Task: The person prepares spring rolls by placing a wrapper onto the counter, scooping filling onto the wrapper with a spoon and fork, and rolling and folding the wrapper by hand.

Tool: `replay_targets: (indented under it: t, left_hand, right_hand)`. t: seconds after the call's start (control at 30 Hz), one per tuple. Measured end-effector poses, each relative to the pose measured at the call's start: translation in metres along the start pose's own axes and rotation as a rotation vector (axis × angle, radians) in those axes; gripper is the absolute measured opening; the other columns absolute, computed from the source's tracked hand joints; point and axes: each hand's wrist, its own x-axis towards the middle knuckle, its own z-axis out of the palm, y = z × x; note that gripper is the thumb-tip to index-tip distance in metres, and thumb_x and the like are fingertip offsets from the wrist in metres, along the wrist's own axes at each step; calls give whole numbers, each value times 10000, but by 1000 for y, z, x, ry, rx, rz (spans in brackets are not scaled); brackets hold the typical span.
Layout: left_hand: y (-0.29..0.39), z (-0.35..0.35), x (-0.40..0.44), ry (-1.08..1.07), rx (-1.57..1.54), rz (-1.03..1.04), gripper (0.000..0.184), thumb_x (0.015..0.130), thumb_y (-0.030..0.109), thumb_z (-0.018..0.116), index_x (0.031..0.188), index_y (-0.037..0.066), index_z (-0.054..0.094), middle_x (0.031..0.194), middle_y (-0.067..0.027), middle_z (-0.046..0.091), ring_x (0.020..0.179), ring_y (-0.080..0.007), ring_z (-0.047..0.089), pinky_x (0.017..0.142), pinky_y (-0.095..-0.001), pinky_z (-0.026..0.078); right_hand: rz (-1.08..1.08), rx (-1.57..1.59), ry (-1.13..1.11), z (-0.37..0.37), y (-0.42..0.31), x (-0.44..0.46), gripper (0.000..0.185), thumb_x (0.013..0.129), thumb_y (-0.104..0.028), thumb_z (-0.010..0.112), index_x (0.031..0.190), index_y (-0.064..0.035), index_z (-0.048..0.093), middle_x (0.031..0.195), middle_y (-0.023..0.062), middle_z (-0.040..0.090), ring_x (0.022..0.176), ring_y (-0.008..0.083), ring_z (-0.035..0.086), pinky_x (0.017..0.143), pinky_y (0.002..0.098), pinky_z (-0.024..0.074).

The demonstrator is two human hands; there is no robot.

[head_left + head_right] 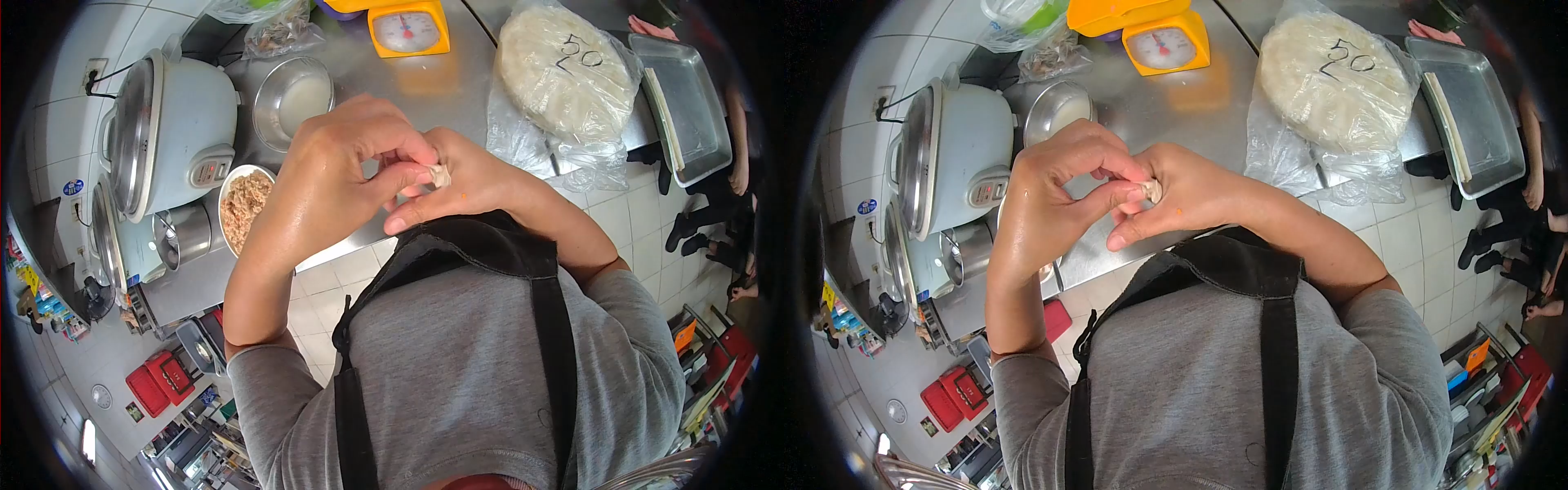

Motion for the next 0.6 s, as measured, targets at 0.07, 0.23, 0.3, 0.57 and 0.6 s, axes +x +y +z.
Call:
replay_targets:
  t: [0.07, 0.23, 0.3, 0.57, 0.6]
  left_hand:
    - [-4, 3, 0, 44, 13, 0, 173, 760, -40, 834, 911, 17, 771, 869, -54, 692, 761, -128, 615, 709, -268, 513]
    - [-8, 12, -4, 89, -33, -50, 158, 777, -45, 829, 913, 7, 768, 883, -66, 712, 748, -128, 612, 694, -265, 509]
    - [-3, 18, -6, 137, -7, -13, 153, 772, -54, 827, 897, 4, 762, 878, -68, 713, 747, -128, 612, 688, -263, 506]
    - [9, 36, -17, 379, 258, 313, 198, 741, -63, 818, 899, 10, 725, 891, -90, 692, 767, -228, 624, 672, -316, 510]
    - [8, 38, -19, 398, 294, 351, 223, 724, -53, 815, 914, 13, 719, 920, -86, 686, 787, -254, 622, 676, -338, 519]
  right_hand:
    - [-240, -7, 155, 6, 13, 3, 316, 786, -190, 899, 956, -17, 696, 810, 30, 656, 796, 132, 626, 774, 294, 510]
    - [-262, -89, 461, 25, 25, -5, 233, 810, -111, 824, 992, 1, 734, 838, 85, 719, 797, 140, 668, 747, 308, 527]
    - [-220, -72, 488, 28, 22, -7, 215, 814, -84, 790, 1004, 2, 739, 867, 102, 736, 799, 142, 678, 733, 312, 531]
    - [-166, -182, 491, 25, -7, -7, 172, 810, -41, 737, 973, 13, 748, 820, 133, 742, 757, 126, 668, 685, 320, 529]
    - [-164, -161, 477, 25, -8, -7, 164, 812, -40, 734, 967, 13, 749, 809, 135, 738, 753, 118, 662, 681, 322, 528]
